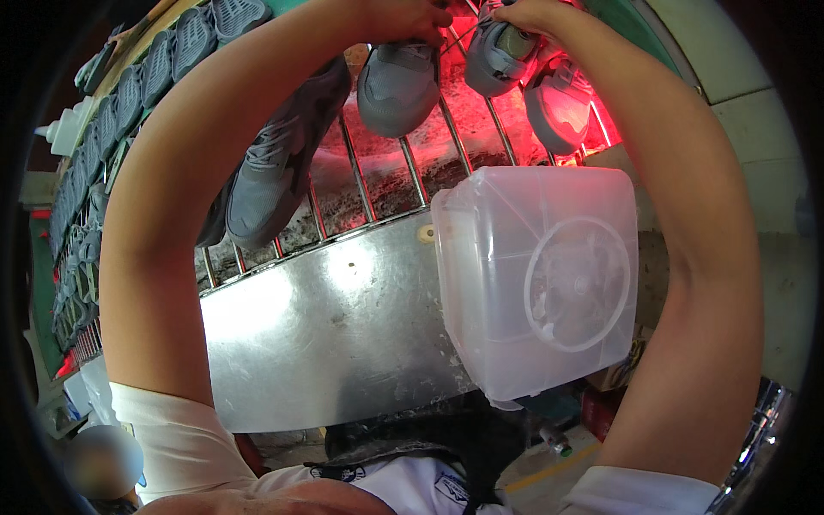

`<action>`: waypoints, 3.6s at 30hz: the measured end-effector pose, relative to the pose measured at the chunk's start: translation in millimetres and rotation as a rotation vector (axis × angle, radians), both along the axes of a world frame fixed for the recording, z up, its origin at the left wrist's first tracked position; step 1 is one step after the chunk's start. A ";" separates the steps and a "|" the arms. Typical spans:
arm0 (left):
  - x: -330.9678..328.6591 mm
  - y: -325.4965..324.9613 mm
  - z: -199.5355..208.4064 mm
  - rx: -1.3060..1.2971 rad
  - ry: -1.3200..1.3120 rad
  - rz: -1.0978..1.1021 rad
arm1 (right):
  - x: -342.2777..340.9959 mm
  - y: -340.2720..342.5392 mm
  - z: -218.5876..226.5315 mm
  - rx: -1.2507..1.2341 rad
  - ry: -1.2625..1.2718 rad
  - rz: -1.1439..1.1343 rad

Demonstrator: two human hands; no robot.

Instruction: The person picks up shoes from a conveyor belt and uses a brush tool to apply adhesive along the outer seams and soles.

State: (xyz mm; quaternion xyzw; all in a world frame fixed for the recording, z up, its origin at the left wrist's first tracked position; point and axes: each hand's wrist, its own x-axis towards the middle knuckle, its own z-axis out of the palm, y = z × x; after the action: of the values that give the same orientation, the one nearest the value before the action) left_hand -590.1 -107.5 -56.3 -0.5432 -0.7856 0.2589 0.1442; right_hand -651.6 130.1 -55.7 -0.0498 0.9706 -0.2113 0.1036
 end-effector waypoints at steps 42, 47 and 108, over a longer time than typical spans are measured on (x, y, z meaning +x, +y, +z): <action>12.2 4.1 -2.9 0.409 -0.148 0.343 | 9.9 -49.7 -3.2 0.884 0.446 0.613; 9.9 9.5 -5.0 0.448 -0.127 0.305 | -16.6 -50.4 -11.5 0.756 0.622 0.529; 242.3 -165.1 61.5 1.232 0.341 0.980 | 483.9 146.0 59.1 -0.659 0.053 0.215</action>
State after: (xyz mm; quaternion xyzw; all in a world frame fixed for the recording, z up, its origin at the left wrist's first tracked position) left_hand -347.8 -272.7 5.1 0.0875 -0.9034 -0.1075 0.4059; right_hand -167.7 276.1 3.4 -0.1881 0.8419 -0.4997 0.0786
